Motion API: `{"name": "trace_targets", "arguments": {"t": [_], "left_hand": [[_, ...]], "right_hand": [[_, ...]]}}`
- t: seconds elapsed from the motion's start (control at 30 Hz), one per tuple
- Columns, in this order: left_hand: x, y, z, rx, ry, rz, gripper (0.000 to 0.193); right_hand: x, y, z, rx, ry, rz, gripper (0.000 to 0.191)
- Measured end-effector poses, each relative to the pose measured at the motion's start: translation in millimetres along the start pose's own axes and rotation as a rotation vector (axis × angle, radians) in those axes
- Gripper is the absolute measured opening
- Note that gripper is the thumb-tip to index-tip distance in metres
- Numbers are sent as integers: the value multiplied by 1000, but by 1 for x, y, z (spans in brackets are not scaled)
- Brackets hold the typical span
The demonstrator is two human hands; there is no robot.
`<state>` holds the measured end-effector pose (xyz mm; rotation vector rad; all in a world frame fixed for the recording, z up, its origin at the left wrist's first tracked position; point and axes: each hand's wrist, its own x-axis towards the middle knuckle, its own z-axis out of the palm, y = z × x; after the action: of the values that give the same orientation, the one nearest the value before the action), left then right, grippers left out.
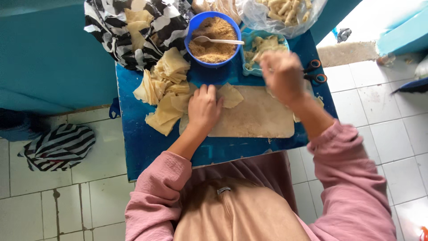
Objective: The person sits at a small blue table and folds thin square dough wrappers around a portion of filling, pressing the edges closed by hand. They place each finished wrapped piece into a plastic bag and occasionally scoop brown sugar filling from a blue bowl with a spoon.
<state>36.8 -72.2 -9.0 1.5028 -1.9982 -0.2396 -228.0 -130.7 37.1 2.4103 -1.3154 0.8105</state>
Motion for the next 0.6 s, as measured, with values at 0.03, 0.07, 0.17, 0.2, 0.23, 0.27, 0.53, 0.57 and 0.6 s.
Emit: {"name": "trace_targets", "arguments": {"t": [0.03, 0.07, 0.17, 0.2, 0.23, 0.27, 0.53, 0.57, 0.6], "left_hand": [[0, -1, 0, -50, -19, -20, 26], [1, -3, -2, -116, -23, -23, 23], [0, -8, -7, -254, -28, -24, 18], [0, -9, -7, -265, -25, -10, 17], [0, -8, -7, -279, -22, 4, 15], [0, -7, -6, -261, -23, 20, 16], [-6, 4, 6, -425, -44, 18, 27], [-6, 3, 6, -466, -47, -10, 26], [-4, 3, 6, -507, -50, -33, 24]], "right_hand": [[18, 26, 7, -147, 1, -32, 10], [37, 51, 14, -185, 6, -45, 20], [80, 102, 15, -481, 86, -73, 12], [82, 102, 13, -458, 92, -78, 10], [85, 98, 8, -435, 97, -84, 10], [77, 84, 0, -333, 55, -77, 9], [11, -71, -24, 83, -514, -433, 10], [12, -75, -24, 33, -537, -457, 7], [14, -77, -24, 28, -522, -465, 7]]}}
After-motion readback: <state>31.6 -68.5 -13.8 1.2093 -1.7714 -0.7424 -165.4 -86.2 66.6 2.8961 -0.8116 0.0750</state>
